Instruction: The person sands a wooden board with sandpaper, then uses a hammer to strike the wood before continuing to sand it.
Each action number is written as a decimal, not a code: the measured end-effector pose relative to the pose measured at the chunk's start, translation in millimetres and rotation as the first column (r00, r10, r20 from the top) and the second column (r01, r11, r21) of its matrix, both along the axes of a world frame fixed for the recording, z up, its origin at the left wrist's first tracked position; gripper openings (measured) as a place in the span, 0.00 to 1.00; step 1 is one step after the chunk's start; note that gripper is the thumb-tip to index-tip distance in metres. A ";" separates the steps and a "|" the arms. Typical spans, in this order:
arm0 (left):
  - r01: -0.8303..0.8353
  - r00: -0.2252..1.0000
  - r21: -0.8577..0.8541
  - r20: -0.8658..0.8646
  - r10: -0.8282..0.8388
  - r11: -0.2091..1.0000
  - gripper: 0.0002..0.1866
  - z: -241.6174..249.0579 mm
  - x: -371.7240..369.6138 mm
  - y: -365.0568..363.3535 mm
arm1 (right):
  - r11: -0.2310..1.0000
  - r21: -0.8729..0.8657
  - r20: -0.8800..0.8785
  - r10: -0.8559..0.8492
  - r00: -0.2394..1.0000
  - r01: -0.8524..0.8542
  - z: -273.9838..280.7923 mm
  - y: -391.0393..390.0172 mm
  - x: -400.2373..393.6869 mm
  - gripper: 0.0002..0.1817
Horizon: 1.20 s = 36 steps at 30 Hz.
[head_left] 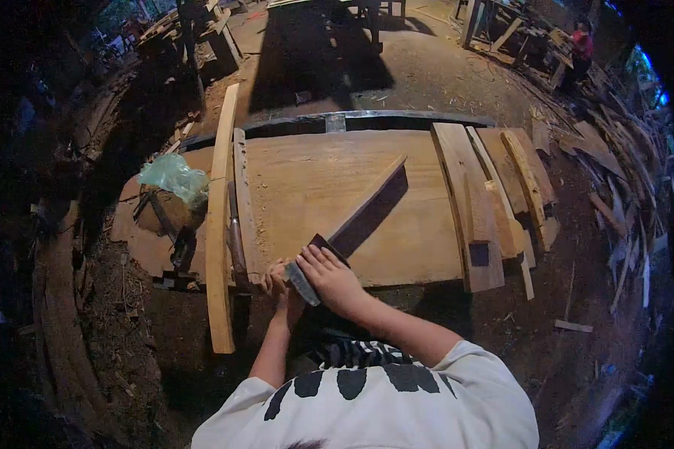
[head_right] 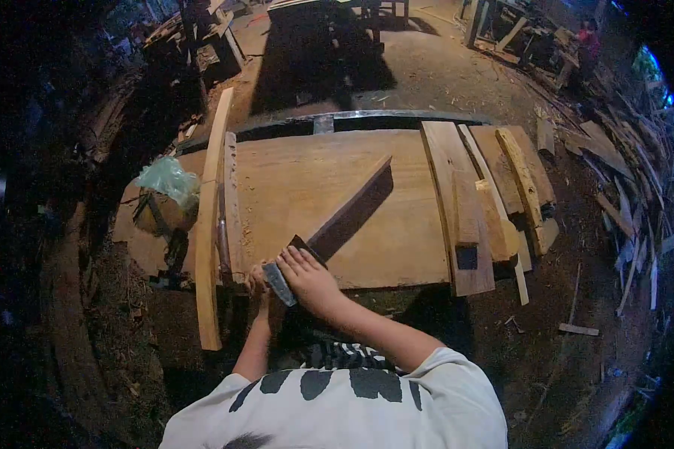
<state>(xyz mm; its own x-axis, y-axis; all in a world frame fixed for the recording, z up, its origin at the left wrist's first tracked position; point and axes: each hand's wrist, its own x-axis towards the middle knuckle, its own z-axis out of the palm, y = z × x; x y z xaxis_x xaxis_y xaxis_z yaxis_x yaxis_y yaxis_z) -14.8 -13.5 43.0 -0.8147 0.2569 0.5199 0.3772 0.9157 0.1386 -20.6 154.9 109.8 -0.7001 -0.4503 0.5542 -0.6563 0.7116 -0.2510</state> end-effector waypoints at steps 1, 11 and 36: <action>-0.003 1.000 -0.006 -0.003 0.003 1.000 0.48 -7.0 0.4 -4.6 | 0.993 0.060 0.217 -0.110 0.970 0.100 -1.6 5.0 -5.4 0.27; -0.044 0.991 0.330 0.134 0.000 0.943 0.32 4.0 -2.5 -1.6 | 0.848 0.073 0.111 -0.530 0.841 0.525 -50.0 158.2 -126.3 0.33; -0.078 0.993 0.358 0.113 0.040 0.930 0.26 9.5 1.0 2.9 | 0.436 0.618 -0.431 -0.508 0.746 0.654 -28.9 59.7 -89.1 0.23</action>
